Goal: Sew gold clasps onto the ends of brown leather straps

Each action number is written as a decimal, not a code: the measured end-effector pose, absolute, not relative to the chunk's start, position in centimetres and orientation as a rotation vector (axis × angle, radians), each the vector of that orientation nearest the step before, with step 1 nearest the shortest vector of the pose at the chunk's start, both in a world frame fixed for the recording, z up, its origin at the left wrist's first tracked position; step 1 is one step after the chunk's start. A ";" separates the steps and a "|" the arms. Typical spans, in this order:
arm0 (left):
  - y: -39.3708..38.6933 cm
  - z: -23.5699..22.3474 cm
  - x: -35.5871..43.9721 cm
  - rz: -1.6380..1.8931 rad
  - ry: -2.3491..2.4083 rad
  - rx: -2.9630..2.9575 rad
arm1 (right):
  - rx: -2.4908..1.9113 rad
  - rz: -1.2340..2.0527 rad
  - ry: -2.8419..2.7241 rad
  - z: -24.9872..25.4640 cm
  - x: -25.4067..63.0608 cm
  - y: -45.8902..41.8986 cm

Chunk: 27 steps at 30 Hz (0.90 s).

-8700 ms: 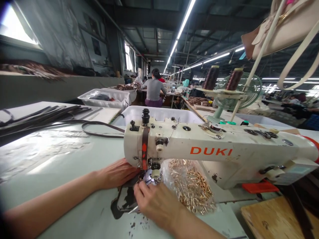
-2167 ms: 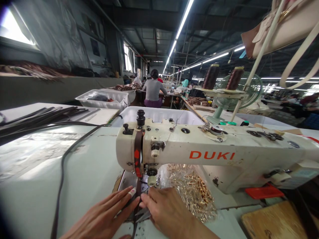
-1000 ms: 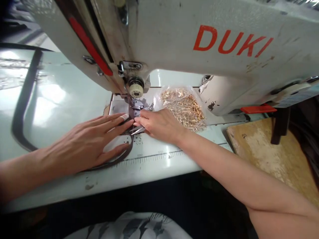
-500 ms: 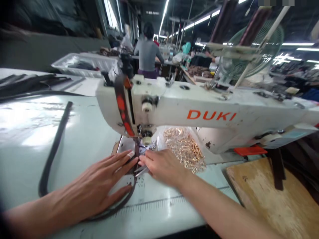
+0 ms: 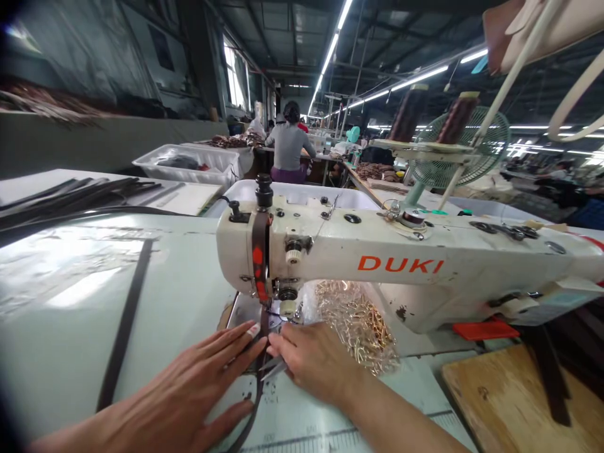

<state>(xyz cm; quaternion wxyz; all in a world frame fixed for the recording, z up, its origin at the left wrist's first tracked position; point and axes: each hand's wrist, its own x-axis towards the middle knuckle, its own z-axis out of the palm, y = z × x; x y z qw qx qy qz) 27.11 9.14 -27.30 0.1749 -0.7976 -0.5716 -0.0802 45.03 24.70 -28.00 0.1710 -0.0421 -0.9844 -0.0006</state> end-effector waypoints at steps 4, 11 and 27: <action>9.2 -26.9 27.2 -0.196 -1.563 -2.232 | -0.115 0.010 -2.790 -28.2 45.0 24.7; 9.2 -26.8 27.2 -0.197 -1.543 -2.216 | -0.105 0.009 -2.787 -28.1 45.0 24.7; 9.3 -26.1 27.3 -0.127 -1.515 -2.239 | -0.090 0.011 -2.757 -28.4 45.0 24.9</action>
